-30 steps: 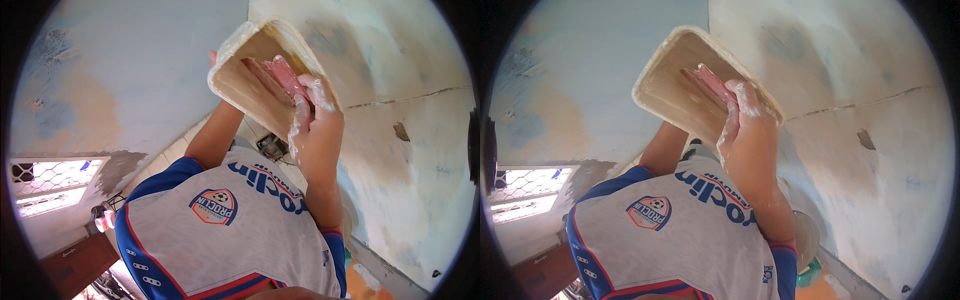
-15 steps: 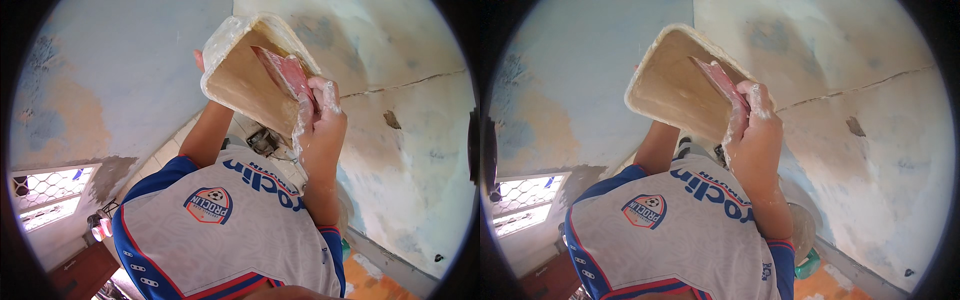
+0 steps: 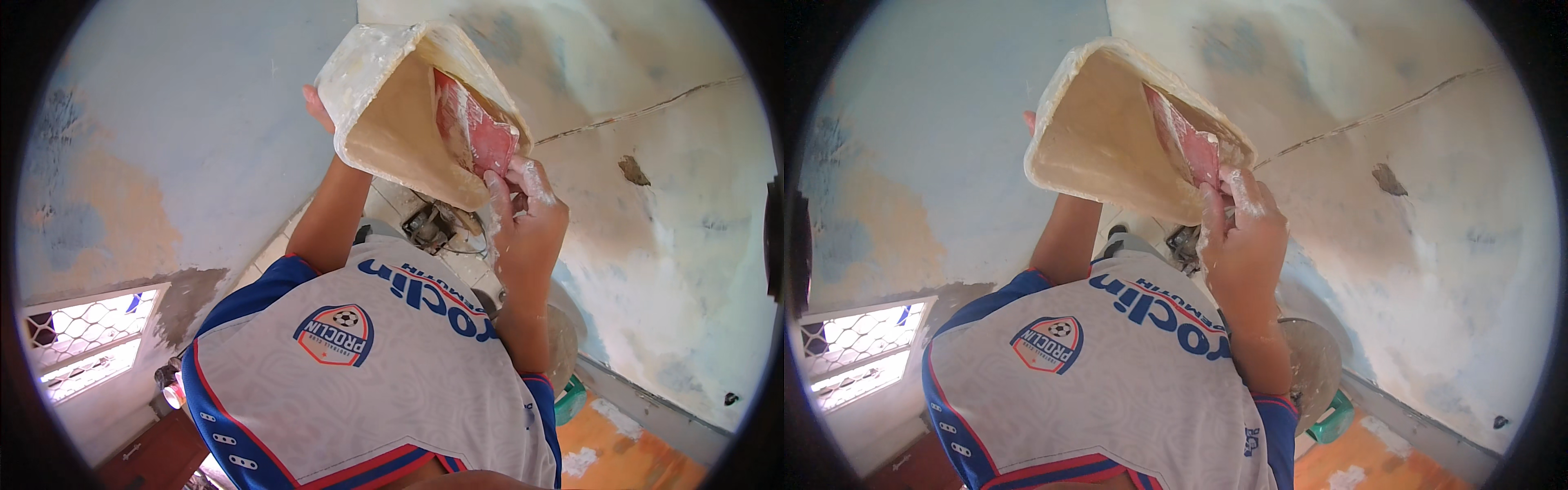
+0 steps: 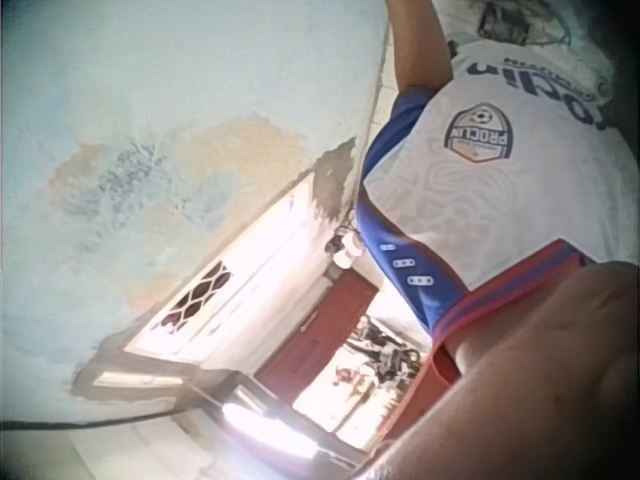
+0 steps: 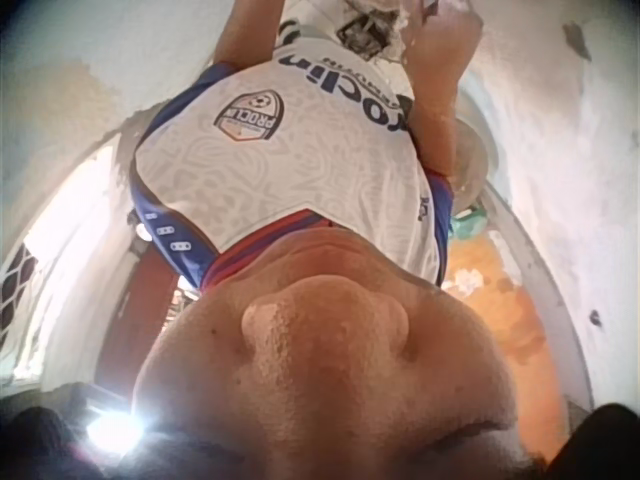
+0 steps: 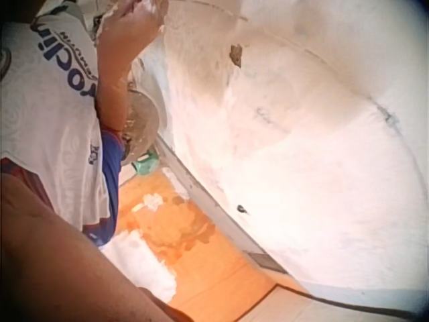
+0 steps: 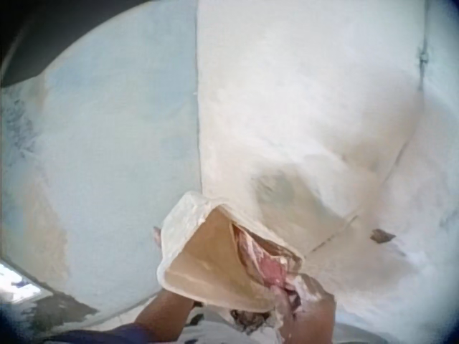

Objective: The person applies plaster to a wall using a scraper, repeatedly scooping material from a container and smoothing it over the surface.

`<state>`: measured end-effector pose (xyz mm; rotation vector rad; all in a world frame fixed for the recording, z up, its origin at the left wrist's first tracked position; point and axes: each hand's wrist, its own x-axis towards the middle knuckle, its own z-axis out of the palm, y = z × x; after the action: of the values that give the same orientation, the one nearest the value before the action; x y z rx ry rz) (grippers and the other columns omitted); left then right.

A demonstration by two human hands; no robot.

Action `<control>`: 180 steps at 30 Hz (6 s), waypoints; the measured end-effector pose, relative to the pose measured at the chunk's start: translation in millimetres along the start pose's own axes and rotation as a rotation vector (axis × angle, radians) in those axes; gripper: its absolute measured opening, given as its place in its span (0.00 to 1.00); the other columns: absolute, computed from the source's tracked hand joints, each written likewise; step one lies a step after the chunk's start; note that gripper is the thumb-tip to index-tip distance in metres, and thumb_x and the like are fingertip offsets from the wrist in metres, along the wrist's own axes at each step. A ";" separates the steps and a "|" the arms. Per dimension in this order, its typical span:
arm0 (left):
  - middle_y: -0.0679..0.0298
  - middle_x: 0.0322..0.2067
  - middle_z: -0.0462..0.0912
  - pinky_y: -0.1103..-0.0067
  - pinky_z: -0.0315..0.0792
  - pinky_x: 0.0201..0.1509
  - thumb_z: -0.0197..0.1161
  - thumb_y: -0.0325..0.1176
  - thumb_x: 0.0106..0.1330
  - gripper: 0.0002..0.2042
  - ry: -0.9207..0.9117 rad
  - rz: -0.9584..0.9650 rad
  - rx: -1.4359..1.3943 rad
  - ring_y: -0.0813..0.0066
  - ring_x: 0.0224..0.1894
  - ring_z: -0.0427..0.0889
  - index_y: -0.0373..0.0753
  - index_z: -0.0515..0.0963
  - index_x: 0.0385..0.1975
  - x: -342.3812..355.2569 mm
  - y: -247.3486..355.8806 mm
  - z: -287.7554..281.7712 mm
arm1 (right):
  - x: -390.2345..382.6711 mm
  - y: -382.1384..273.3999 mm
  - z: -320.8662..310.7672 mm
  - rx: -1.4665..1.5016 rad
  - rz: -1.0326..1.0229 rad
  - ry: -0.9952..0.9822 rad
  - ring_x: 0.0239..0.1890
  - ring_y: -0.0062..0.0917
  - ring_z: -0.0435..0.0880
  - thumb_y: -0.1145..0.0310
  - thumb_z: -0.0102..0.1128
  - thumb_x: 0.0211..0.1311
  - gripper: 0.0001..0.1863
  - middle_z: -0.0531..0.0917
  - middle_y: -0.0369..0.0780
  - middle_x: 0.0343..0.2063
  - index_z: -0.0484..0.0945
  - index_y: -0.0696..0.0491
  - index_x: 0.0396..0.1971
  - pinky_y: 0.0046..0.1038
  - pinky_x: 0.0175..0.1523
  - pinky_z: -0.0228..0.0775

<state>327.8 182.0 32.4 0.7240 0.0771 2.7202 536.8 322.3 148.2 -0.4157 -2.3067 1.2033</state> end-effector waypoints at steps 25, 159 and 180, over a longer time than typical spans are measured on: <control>0.56 0.64 0.73 0.63 0.64 0.70 0.27 0.70 0.70 0.44 0.478 -0.049 0.399 0.57 0.66 0.70 0.36 0.67 0.67 0.8 -33.5 12.6 | -7.3 38.6 8.3 0.714 0.224 -0.007 0.37 0.17 0.81 0.79 0.66 0.64 0.14 0.86 0.43 0.41 0.75 0.60 0.48 0.17 0.40 0.72; 0.61 0.70 0.65 0.59 0.63 0.73 0.33 0.69 0.73 0.38 0.462 -0.949 0.059 0.56 0.71 0.65 0.49 0.57 0.73 117.6 6.9 -66.9 | 82.8 -31.2 102.3 0.723 0.392 0.636 0.42 0.22 0.85 0.75 0.59 0.69 0.13 0.85 0.43 0.43 0.76 0.64 0.51 0.25 0.47 0.78; 0.62 0.69 0.66 0.57 0.64 0.71 0.32 0.72 0.70 0.40 0.382 -1.001 0.001 0.56 0.69 0.67 0.50 0.59 0.73 111.1 -7.5 -66.0 | 75.2 -29.8 89.2 0.784 0.413 0.626 0.40 0.22 0.85 0.72 0.61 0.68 0.15 0.85 0.41 0.42 0.77 0.61 0.52 0.25 0.45 0.79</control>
<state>206.5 226.9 26.8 0.0741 0.4059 1.8365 423.5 281.7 151.6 -0.8343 -1.1341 1.7375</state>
